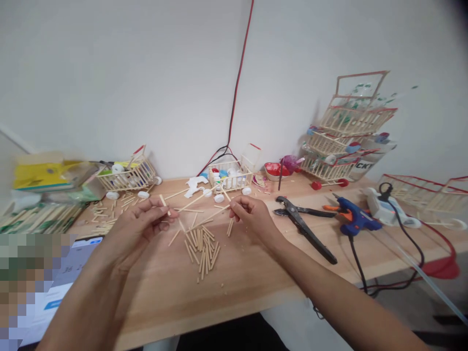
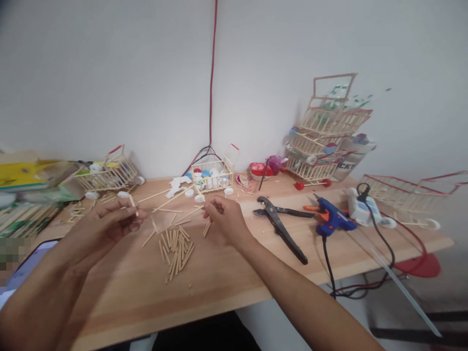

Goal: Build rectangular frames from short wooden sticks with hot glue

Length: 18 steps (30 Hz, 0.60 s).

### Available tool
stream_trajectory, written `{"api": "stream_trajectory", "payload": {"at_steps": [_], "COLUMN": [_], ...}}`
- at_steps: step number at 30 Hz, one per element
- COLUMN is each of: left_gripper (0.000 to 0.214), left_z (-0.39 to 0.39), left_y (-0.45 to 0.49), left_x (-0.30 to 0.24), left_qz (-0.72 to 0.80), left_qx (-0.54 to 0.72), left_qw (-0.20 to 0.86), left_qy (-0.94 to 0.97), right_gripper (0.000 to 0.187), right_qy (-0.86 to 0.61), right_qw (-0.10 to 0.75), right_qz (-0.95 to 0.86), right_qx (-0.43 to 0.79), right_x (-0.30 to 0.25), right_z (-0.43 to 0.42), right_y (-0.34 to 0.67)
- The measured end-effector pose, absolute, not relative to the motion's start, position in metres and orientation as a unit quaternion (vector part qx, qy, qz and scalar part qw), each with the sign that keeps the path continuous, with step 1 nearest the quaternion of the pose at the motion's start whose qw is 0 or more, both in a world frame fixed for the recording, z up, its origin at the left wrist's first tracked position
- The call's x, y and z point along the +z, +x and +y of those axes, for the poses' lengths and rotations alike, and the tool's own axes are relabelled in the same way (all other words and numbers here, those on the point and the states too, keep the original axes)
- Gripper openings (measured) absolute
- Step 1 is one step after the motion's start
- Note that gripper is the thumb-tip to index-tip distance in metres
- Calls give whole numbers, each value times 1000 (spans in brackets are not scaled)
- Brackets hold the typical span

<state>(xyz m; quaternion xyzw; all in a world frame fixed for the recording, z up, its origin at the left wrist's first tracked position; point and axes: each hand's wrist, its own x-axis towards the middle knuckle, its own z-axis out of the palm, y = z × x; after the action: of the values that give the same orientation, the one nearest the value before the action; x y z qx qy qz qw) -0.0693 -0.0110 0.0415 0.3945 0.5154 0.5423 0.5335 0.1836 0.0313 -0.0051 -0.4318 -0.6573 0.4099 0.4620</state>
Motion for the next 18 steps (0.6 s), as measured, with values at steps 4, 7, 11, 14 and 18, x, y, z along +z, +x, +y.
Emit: {"api": "stream_trajectory", "payload": {"at_steps": [4, 7, 11, 14, 18], "left_gripper": [23, 23, 23, 22, 22], "left_z": [-20, -25, -26, -24, -20], "left_y": [-53, -49, -49, -50, -50], "left_x": [38, 29, 12, 1, -10], "left_qz": [523, 523, 515, 496, 512], "left_qx": [566, 596, 603, 610, 611], "left_qw": [517, 493, 511, 516, 498], "left_qy": [373, 359, 332, 339, 341], "right_gripper": [21, 25, 25, 24, 24], "right_qy": [-435, -437, -436, -440, -443], "right_qw": [467, 472, 478, 474, 472], "right_qz": [-653, -659, -657, -659, -661], "right_qx": [406, 390, 386, 383, 380], "right_x": [-7, -7, -5, -5, -5], "right_z": [29, 29, 31, 30, 28], "right_y": [183, 184, 186, 186, 185]}}
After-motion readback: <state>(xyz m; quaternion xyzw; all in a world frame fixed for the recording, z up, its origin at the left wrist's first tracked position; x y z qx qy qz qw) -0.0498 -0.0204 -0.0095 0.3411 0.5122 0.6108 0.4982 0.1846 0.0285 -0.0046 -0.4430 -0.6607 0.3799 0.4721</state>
